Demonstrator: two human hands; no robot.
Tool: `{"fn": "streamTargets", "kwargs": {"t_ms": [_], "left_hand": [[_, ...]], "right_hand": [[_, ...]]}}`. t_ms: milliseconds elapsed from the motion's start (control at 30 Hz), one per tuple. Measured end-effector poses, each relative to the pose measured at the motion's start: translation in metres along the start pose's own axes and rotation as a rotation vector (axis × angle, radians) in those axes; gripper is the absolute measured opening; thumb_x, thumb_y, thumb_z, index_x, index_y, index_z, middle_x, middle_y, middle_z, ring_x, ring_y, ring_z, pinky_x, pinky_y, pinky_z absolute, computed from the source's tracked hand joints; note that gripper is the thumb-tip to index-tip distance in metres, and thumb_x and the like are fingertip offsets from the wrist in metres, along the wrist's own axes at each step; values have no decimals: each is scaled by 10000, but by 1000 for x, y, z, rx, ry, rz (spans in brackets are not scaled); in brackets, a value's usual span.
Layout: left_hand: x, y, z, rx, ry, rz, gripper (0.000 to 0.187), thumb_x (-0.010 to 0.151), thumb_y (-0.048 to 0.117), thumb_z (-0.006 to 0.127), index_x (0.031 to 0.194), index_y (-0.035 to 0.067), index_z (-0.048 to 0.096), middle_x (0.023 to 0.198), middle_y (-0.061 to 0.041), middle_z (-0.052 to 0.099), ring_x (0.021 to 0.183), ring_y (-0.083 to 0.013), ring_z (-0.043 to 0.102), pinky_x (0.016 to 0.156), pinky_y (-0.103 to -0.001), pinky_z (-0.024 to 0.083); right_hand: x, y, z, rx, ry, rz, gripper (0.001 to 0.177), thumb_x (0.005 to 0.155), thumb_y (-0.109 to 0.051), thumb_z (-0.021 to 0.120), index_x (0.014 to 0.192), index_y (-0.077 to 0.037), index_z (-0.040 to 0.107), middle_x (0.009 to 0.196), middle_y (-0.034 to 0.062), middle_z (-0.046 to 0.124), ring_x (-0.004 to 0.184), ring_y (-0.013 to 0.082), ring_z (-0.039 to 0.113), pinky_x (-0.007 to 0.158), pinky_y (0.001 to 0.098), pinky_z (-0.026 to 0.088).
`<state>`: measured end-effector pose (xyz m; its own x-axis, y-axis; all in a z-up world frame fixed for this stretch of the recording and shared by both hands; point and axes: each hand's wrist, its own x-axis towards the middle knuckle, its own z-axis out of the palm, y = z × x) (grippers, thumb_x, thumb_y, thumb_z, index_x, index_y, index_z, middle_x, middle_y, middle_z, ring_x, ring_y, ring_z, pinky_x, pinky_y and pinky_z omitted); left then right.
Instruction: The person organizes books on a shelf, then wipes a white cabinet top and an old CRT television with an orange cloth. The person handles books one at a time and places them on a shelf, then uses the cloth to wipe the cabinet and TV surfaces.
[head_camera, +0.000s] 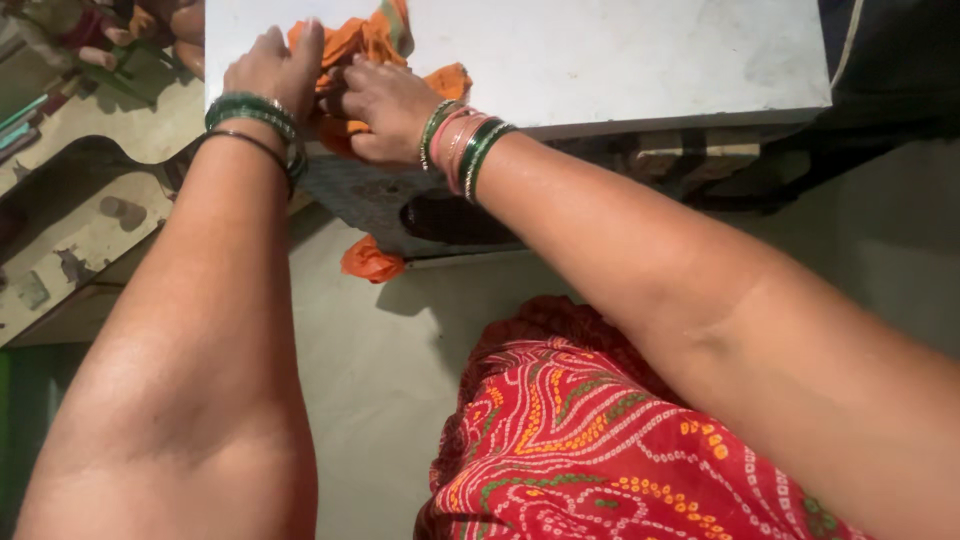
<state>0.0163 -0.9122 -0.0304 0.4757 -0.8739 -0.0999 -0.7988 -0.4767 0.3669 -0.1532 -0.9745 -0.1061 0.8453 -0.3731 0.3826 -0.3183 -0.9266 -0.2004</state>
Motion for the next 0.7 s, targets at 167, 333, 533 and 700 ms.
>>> {"fn": "streamTargets", "kwargs": {"t_ms": [167,333,533,700], "left_hand": [[-13,-25,3,88,75,227,676,1042,589,414,1329,-7,558,1519,-270,470,1377,-471,453,1134,-524,385],[-1,-25,5,149,2,223,795,1039,611,373,1506,-33,389,1616,-277,231,1482,-459,211,1177,-502,252],[10,-27,9,152,-87,162,943,975,727,343,1536,-30,355,1639,-272,204,1520,-454,176,1223,-465,237],[16,-23,2,177,-117,162,990,961,778,327,1519,-39,367,1620,-300,214,1496,-480,200,1205,-465,250]], "right_hand": [[-25,16,-87,129,42,41,356,971,-340,735,1274,-156,701,1241,129,680,1184,302,588,1038,485,442],[-57,22,-152,199,-74,831,316,946,-255,599,1260,-228,634,994,49,726,840,210,689,748,364,585],[-42,51,-111,-25,4,860,182,973,-226,584,1107,-143,675,984,97,720,905,250,677,836,417,546],[-2,30,-84,7,19,566,190,995,-201,572,979,-72,709,976,136,716,960,283,667,908,460,513]]}}
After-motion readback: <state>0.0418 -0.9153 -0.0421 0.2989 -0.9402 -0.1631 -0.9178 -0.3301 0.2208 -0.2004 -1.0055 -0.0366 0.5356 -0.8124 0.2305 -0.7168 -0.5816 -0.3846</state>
